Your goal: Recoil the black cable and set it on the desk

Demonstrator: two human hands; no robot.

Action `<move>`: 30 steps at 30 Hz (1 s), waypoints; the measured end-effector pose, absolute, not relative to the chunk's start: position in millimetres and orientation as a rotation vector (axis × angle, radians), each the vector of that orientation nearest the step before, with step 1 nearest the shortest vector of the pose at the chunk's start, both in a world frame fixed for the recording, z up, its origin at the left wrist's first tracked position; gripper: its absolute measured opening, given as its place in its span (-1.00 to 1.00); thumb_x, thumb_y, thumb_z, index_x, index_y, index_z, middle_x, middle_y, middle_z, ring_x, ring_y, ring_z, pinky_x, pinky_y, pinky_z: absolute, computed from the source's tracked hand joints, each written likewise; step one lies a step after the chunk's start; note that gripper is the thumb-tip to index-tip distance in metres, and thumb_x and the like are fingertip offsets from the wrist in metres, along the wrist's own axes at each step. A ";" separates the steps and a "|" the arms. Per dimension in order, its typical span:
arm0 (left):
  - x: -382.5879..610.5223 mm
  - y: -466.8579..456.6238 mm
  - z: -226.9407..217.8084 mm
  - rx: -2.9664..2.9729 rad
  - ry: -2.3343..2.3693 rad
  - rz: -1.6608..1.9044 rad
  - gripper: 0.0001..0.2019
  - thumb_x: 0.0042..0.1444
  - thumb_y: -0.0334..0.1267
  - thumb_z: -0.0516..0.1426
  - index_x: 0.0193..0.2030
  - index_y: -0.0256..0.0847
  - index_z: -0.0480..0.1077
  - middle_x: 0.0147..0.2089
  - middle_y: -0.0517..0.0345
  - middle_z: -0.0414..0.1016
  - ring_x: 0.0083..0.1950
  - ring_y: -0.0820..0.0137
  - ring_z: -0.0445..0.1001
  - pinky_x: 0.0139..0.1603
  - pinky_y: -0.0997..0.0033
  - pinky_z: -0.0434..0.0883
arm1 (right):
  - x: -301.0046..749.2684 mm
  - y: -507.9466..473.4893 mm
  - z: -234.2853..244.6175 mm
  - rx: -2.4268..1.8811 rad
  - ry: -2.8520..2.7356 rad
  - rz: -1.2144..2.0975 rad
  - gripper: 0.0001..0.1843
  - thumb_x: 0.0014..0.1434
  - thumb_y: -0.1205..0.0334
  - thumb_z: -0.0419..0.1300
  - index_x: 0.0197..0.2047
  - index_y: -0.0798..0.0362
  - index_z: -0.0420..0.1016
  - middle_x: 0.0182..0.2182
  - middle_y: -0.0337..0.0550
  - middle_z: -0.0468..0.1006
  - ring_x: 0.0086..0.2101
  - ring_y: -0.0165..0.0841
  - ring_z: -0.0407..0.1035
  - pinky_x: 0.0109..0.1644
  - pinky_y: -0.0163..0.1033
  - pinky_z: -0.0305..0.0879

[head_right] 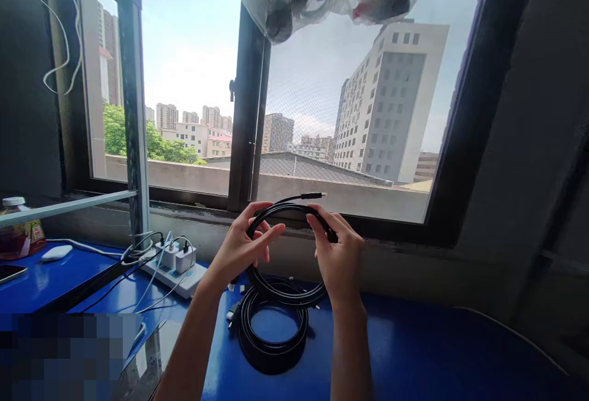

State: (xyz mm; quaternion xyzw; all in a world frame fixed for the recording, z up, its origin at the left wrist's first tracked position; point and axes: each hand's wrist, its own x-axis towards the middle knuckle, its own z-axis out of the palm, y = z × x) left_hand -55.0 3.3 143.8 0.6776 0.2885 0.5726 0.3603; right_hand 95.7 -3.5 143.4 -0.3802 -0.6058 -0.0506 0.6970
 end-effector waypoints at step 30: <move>-56.1 -8.5 153.6 1.717 0.629 1.690 -0.66 -0.03 0.05 0.17 -0.49 -0.24 0.42 -0.73 0.35 0.03 -0.65 0.59 0.04 -0.69 0.57 -0.03 | 85.8 -4.2 146.4 -0.799 -1.111 0.044 -0.58 -0.14 -0.13 0.27 -0.45 0.09 0.41 -0.40 -0.14 0.49 -0.63 -0.51 0.22 -0.60 -0.35 0.17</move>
